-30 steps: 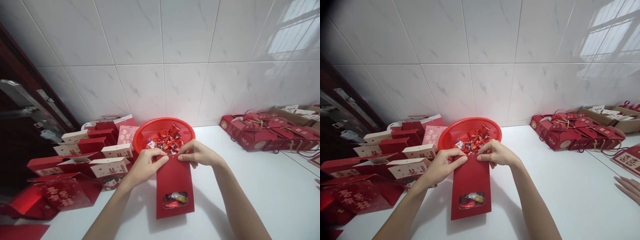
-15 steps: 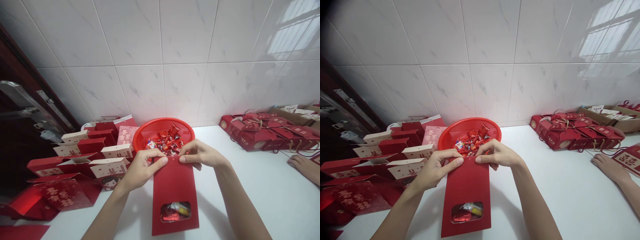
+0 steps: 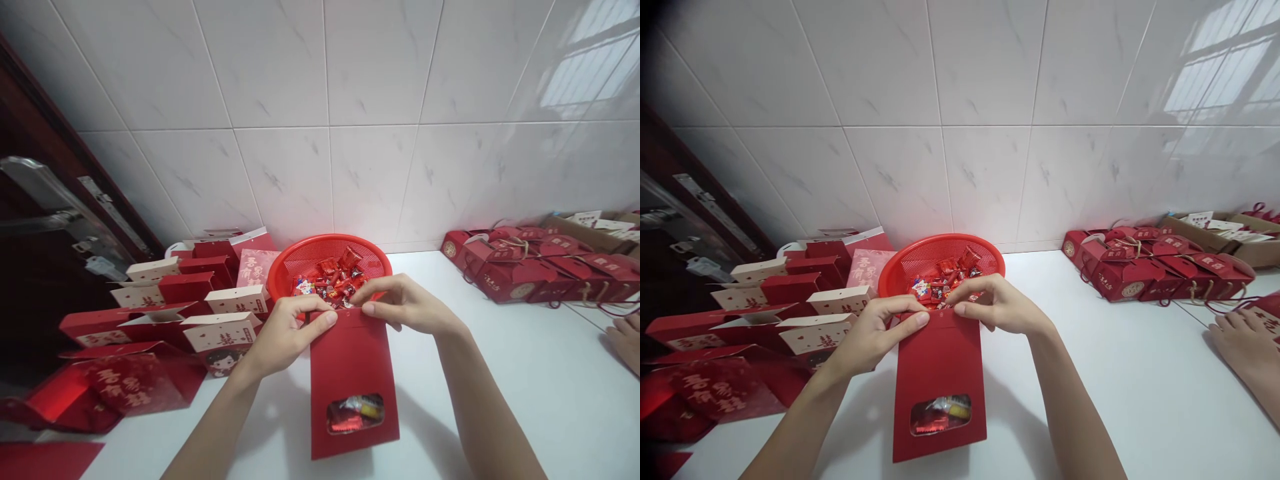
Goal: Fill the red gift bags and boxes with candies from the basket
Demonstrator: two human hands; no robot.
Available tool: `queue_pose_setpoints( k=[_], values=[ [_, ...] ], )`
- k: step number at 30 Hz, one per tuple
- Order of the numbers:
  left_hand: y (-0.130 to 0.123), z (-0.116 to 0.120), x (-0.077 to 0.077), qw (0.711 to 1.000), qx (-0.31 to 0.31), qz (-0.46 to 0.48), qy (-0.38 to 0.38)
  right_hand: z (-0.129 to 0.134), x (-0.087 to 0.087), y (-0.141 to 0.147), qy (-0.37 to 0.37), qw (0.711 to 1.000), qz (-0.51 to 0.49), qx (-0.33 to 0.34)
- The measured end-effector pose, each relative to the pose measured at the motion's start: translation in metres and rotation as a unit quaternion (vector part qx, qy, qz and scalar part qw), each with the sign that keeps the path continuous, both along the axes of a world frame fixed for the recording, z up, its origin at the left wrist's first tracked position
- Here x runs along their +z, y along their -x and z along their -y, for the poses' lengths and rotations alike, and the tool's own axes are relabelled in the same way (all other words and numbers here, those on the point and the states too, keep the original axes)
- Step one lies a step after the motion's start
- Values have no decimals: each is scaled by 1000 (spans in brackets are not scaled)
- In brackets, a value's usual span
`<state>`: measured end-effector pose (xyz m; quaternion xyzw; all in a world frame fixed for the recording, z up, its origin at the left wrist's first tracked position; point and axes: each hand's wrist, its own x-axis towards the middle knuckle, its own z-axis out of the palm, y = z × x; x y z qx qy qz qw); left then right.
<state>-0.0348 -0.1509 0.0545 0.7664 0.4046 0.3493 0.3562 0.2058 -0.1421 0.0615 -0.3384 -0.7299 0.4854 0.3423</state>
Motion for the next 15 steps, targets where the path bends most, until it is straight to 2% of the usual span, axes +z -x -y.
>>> queue_pose_setpoints(
  k=[4, 9, 12, 15],
  values=[
    [-1, -1, -1, 1000, 4, -9, -2, 1, 3, 2, -82, 993, -44, -69],
    [-2, -3, -2, 1000, 3, -10, -15, 3, 3, 8, -139, 984, 15, -112],
    [-1, -3, -1, 1000, 7, -1, -8, 4, 3, 9, -150, 984, 42, -91],
    [0, -5, -2, 999, 1, 25, 19, 3, 1, 9, -127, 988, 70, -46]
  ],
)
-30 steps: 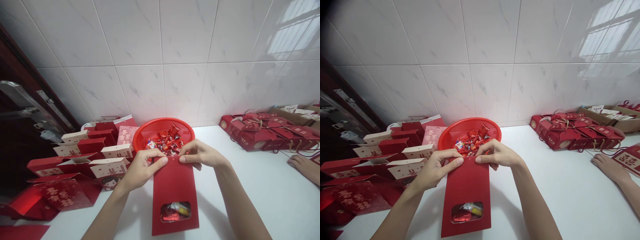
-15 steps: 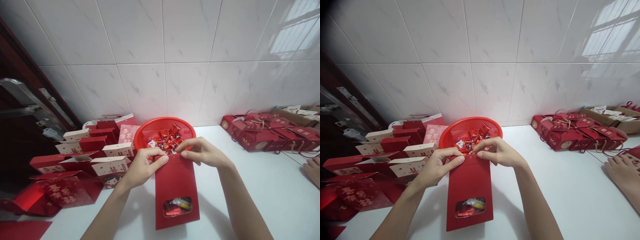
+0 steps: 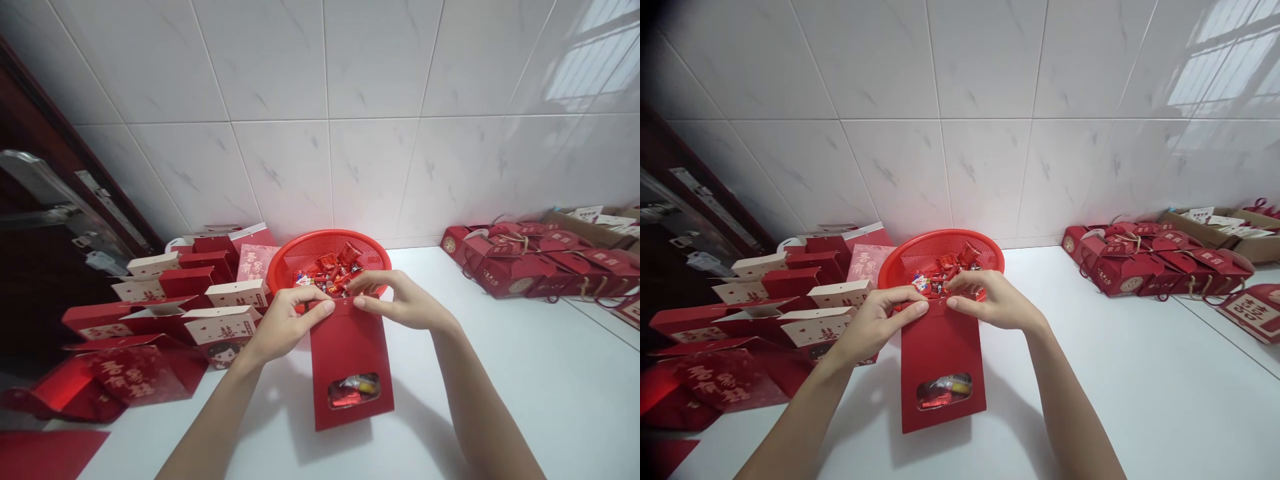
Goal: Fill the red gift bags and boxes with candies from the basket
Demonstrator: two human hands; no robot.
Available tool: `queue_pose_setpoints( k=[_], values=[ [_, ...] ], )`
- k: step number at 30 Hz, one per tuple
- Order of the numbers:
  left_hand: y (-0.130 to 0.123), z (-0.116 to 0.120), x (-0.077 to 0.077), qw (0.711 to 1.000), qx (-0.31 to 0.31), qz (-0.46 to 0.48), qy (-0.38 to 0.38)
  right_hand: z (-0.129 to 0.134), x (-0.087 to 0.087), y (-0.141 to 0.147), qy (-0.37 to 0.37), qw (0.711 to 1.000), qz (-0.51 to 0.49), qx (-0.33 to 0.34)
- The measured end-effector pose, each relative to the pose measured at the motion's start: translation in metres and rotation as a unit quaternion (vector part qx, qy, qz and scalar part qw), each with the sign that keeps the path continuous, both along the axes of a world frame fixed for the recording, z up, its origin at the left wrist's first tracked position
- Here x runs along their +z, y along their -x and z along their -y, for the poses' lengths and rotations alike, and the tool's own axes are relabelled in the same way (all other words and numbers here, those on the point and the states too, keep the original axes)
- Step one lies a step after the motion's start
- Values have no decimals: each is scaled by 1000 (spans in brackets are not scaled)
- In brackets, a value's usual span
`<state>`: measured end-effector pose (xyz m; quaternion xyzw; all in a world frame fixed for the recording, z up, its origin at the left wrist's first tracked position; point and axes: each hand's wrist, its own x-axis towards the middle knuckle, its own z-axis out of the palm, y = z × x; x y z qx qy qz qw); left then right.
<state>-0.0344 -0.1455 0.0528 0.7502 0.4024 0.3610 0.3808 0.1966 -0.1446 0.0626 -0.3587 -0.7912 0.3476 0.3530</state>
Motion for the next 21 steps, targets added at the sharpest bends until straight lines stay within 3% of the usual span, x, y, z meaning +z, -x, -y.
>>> queue_pose_setpoints(
  k=[4, 11, 15, 21],
  values=[
    [1, -5, -2, 999, 7, 39, 29, -4, -4, 1, 16, 1000, 24, -13],
    [-1, -13, -8, 997, 27, 54, 41, -7, -5, 3, 28, 999, -26, -36],
    [-2, -15, -10, 995, 47, 73, 53, -9, -7, 3, 29, 994, -59, -88],
    [0, -19, -12, 995, 54, 68, 57, -17, -15, -3, 98, 986, -107, -84]
  ],
)
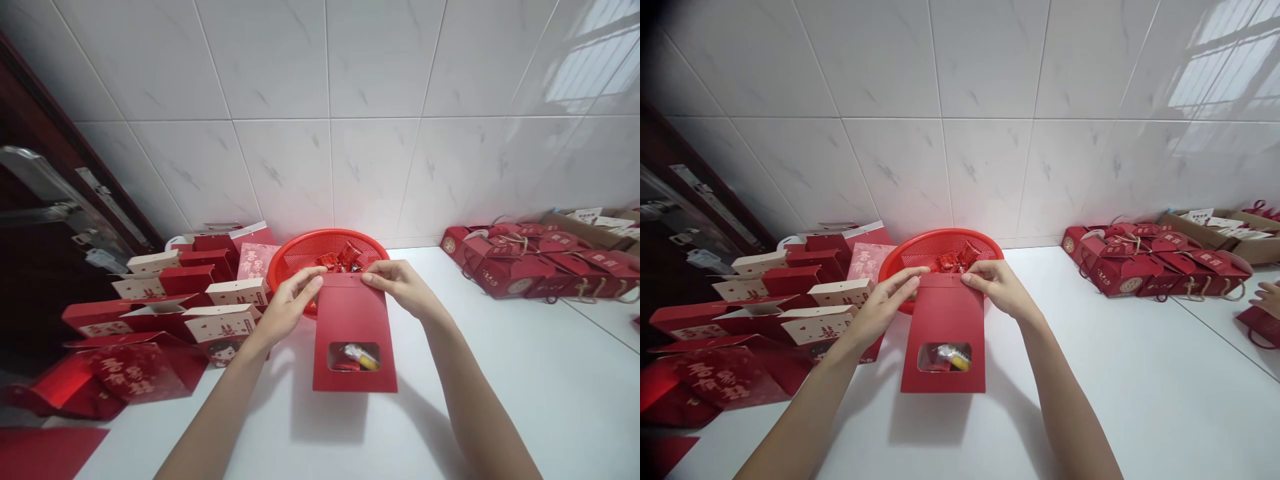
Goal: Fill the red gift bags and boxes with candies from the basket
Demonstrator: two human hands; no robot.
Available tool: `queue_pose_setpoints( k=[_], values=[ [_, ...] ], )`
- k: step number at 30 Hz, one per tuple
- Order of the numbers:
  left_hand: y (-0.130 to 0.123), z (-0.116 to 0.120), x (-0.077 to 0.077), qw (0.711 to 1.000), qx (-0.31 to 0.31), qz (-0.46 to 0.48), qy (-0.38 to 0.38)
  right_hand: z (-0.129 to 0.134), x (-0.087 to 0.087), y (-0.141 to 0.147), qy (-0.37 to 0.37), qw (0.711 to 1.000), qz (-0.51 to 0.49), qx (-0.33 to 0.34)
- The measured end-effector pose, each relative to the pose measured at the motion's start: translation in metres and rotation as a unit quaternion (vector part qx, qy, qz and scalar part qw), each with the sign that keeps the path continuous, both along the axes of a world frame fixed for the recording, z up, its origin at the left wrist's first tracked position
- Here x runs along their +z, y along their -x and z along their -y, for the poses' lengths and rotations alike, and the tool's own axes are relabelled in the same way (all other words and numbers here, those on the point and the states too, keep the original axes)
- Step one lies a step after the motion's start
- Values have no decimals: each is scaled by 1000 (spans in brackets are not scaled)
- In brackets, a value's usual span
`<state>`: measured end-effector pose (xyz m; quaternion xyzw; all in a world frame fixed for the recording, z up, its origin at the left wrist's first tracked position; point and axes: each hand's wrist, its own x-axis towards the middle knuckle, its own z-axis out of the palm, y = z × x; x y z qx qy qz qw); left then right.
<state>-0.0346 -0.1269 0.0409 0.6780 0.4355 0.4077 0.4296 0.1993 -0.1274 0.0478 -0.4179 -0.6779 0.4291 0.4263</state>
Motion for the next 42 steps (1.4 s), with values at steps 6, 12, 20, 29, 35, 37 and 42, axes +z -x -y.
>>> queue_pose_setpoints(
  k=[6, 12, 20, 29, 35, 37, 42],
  values=[
    [2, -5, -6, 1000, 11, -7, -5, -2, -2, -3, 5, 1000, 22, 17],
    [2, -5, -4, 1000, 28, 4, 0, 4, 4, 3, -5, 1000, 0, 31],
    [-1, -2, -1, 1000, 13, 3, -3, 6, 4, 8, -19, 999, 21, 45],
    [3, -5, -4, 999, -26, -14, 11, 8, 7, -2, 12, 988, 73, 133],
    [2, -1, -4, 992, -107, -63, 14, 7, 8, -9, 15, 991, 74, 106],
    [1, 2, -2, 990, -118, -74, 17, 7, 8, -9, 25, 990, 74, 120],
    [0, 7, 2, 988, -115, -98, 13, 6, 7, -5, 9, 993, 68, 98]
  ],
)
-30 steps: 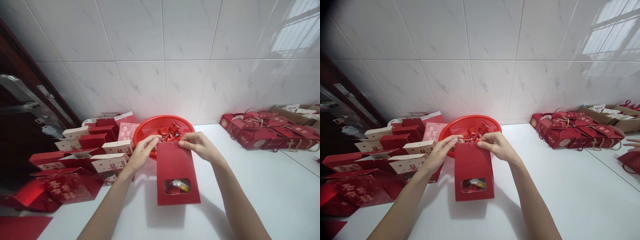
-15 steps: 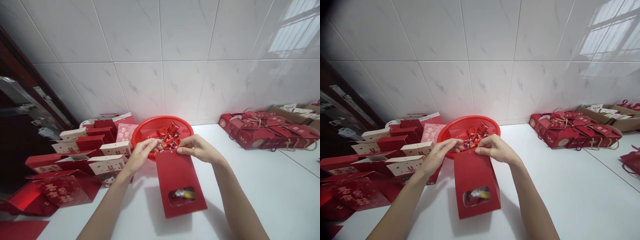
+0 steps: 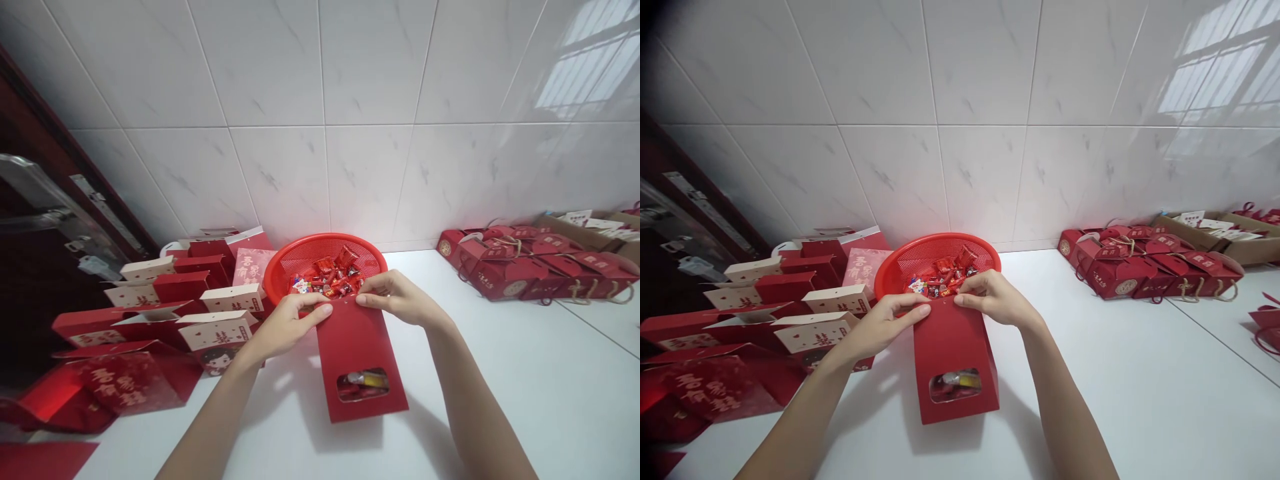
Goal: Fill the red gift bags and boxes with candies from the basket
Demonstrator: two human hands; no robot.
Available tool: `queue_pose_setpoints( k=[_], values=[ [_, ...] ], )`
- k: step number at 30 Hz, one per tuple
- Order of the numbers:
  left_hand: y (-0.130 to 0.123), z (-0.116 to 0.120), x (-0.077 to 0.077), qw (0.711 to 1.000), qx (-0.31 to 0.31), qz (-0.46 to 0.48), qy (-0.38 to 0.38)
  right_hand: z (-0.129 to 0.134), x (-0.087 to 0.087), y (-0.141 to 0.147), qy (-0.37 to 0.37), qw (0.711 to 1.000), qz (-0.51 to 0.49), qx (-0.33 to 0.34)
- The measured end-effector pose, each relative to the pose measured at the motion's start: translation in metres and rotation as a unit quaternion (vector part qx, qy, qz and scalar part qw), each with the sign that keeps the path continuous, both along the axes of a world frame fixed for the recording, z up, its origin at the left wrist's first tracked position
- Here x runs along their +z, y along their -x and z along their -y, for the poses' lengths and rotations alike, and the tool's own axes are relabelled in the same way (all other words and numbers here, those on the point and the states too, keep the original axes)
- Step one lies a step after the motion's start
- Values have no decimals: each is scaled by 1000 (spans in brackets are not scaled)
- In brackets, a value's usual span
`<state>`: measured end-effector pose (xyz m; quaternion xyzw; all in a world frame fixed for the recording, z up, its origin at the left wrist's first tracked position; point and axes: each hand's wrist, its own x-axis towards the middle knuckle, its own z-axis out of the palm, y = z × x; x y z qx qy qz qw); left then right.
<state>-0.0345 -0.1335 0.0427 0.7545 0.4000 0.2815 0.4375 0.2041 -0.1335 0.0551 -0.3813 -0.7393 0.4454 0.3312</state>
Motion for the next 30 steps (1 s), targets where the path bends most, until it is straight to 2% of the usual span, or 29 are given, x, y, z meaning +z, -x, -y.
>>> queue_pose_setpoints(
  k=[11, 15, 18, 20, 23, 25, 27, 30],
  values=[
    [-5, 3, -1, 987, 23, -92, -127, -1, -7, 3, -76, 984, 153, 40],
    [-8, 7, 2, 988, 13, -96, -121, -2, -4, 0, -89, 977, 178, 72],
    [-6, 10, 5, 991, 12, -82, -104, 1, 4, -21, -88, 980, 158, 79],
    [-2, 10, 6, 992, 13, -80, -101, 6, 9, -44, -99, 984, 147, 25],
    [4, 9, 6, 991, 13, -84, -101, 18, 12, -88, -103, 976, 165, -102],
    [7, 8, 6, 990, 12, -90, -103, 30, 10, -120, -98, 962, 155, -204],
    [8, 8, 7, 989, 8, -101, -107, 41, 6, -151, -79, 948, 133, -279],
    [8, 9, 8, 987, -3, -118, -111, 55, -1, -193, -48, 901, 135, -410]
  ],
)
